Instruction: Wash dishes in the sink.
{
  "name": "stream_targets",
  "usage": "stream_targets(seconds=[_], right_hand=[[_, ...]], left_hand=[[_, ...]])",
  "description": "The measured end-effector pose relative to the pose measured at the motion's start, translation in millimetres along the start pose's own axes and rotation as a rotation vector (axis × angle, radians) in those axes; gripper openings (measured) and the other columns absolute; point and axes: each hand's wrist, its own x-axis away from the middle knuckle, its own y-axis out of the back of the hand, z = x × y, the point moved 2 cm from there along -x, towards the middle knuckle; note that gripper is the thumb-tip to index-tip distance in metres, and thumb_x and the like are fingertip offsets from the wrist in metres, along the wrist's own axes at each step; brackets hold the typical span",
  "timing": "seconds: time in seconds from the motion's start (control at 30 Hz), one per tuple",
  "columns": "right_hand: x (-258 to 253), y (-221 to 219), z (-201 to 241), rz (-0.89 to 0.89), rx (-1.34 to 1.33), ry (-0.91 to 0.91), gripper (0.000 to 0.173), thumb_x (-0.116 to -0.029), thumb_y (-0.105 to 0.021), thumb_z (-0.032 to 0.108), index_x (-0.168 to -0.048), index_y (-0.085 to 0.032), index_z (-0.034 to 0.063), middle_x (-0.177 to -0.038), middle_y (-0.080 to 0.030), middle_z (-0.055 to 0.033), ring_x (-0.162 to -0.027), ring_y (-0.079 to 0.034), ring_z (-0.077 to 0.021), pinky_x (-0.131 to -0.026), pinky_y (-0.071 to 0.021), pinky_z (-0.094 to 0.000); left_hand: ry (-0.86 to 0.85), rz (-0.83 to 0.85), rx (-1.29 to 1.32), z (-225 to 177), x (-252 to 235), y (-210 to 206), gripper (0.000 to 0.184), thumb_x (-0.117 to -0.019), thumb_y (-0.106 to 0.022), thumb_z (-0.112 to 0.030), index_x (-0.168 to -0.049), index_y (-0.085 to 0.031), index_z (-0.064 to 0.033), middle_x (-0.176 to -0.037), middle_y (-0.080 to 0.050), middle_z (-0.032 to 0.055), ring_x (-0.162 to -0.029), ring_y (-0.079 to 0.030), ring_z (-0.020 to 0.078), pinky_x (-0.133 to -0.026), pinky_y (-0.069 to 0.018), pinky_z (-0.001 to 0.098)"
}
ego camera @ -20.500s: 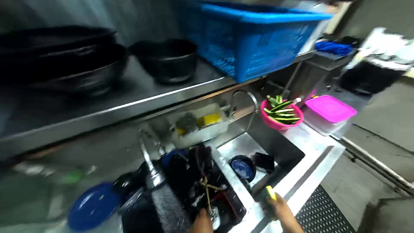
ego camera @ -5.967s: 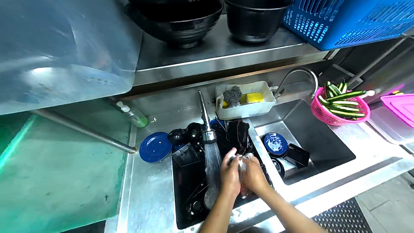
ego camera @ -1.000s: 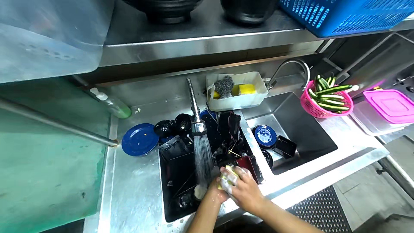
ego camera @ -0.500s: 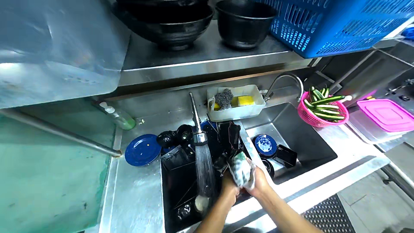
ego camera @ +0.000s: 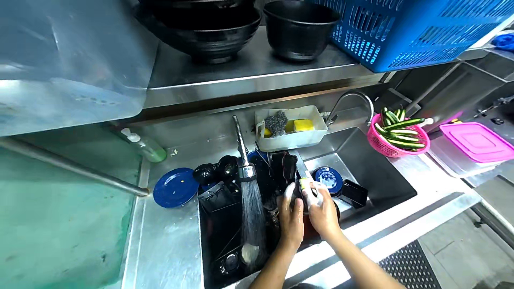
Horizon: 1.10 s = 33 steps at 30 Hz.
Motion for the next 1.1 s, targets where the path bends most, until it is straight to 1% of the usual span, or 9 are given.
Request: stream_targets(seconds=[0.1,0.17,0.37,0.5,0.57,0.7,0.83,0.93,1.1], right_hand=[[6.4,2.8,6.8,0.203,0.062,0.143,0.031,-0.0962,-0.064,0.017,-0.125,-0.070,0.0057,-0.137,-0.063,-0.0100,-0.137,-0.052,-0.0213,-0.115,-0.0438,-0.0423],[13.1,1.7,7.3,0.261,0.147,0.361,0.024,-0.0912,-0.066,0.016,-0.112,-0.077,0.0093,-0.123,-0.072,-0.0057,-0.133,-0.055,-0.0272,-0.113,-0.0430,-0.0512],[11.7,2.4,12.6,0.268,0.546,0.850,0.014,-0.0955,-0.063,0.017,-0.099,-0.076,0.0169,-0.107,-0.075,-0.0027,-0.120,-0.065,-0.0273,-0.102,-0.0536,-0.0512],[8.2,-16.3,3.0,0.332,0.427,0.326,0.025,-0.0911,-0.063,0.006,-0.114,-0.071,-0.0007,-0.115,-0.071,-0.0159,-0.115,-0.066,-0.0284,-0.103,-0.0536,-0.0473],[11.3,-22.9,-2.3,0.431,0.044,-0.099,0.033,-0.0924,-0.063,0.010,-0.125,-0.065,0.0018,-0.116,-0.071,-0.0085,-0.110,-0.067,-0.0148,-0.099,-0.0555,-0.0353],[19.7,-15.8,-9.5,0.439,-0.798,-0.564,0.027,-0.0989,-0.042,0.005,-0.121,-0.056,0.0066,-0.096,-0.070,-0.0088,-0.084,-0.069,-0.0173,-0.073,-0.0603,-0.0373],[6.1,11.9,-23.9,0.277,-1.078,-0.598,0.035,-0.1083,-0.035,0.024,-0.127,-0.059,0.0072,-0.107,-0.071,-0.0151,-0.094,-0.071,-0.0236,-0.081,-0.0617,-0.0427],[-3.0,36.1,-45.0,0.228,-0.893,-0.457,0.046,-0.1074,-0.042,0.042,-0.142,-0.051,0.0125,-0.123,-0.068,-0.0120,-0.106,-0.069,-0.0233,-0.089,-0.0604,-0.0432],[7.2,23.2,-64.8,0.301,-0.304,-0.381,0.065,-0.0836,-0.073,0.015,-0.143,-0.046,0.0060,-0.125,-0.065,-0.0141,-0.107,-0.068,-0.0238,-0.087,-0.0617,-0.0432]], left_hand=[[-0.027,0.052,-0.068,-11.4,-11.7,12.7,0.047,-0.1072,-0.037,-0.035,-0.142,-0.060,-0.0113,-0.137,-0.059,0.0121,-0.130,-0.053,0.0208,-0.111,-0.0439,0.0424],[0.023,0.117,-0.038,-14.2,-21.4,22.3,0.054,-0.1097,-0.026,-0.042,-0.138,-0.062,-0.0132,-0.137,-0.062,0.0064,-0.129,-0.055,0.0167,-0.111,-0.0449,0.0411],[0.666,0.264,0.373,-26.5,-21.4,26.7,0.056,-0.1067,-0.037,-0.057,-0.125,-0.063,-0.0115,-0.111,-0.070,0.0118,-0.100,-0.069,0.0253,-0.081,-0.0590,0.0462],[0.180,0.204,-0.188,-23.0,-26.4,21.6,0.040,-0.0990,-0.062,-0.041,-0.130,-0.067,-0.0170,-0.126,-0.068,0.0026,-0.116,-0.064,0.0151,-0.100,-0.0540,0.0429],[0.067,0.167,-0.440,-19.2,-25.8,25.7,0.045,-0.0916,-0.067,-0.050,-0.126,-0.070,-0.0226,-0.124,-0.068,-0.0009,-0.118,-0.062,0.0140,-0.101,-0.0529,0.0452],[-0.065,0.086,-0.239,-0.1,-21.6,31.7,0.037,-0.0967,-0.063,-0.037,-0.126,-0.070,-0.0159,-0.126,-0.068,0.0016,-0.120,-0.062,0.0141,-0.103,-0.0528,0.0418],[0.118,-0.057,0.082,7.2,-20.3,25.9,0.038,-0.1035,-0.055,-0.039,-0.132,-0.065,-0.0152,-0.130,-0.065,0.0043,-0.117,-0.062,0.0170,-0.097,-0.0534,0.0439],[0.450,-0.192,0.386,18.4,-10.2,25.8,0.051,-0.1063,-0.043,-0.053,-0.140,-0.058,-0.0178,-0.139,-0.059,0.0097,-0.125,-0.058,0.0272,-0.099,-0.0512,0.0542],[0.543,0.087,0.275,20.5,16.6,3.3,0.062,-0.1105,-0.032,-0.047,-0.151,-0.045,-0.0026,-0.154,-0.048,0.0166,-0.144,-0.043,0.0235,-0.121,-0.0345,0.0453]])
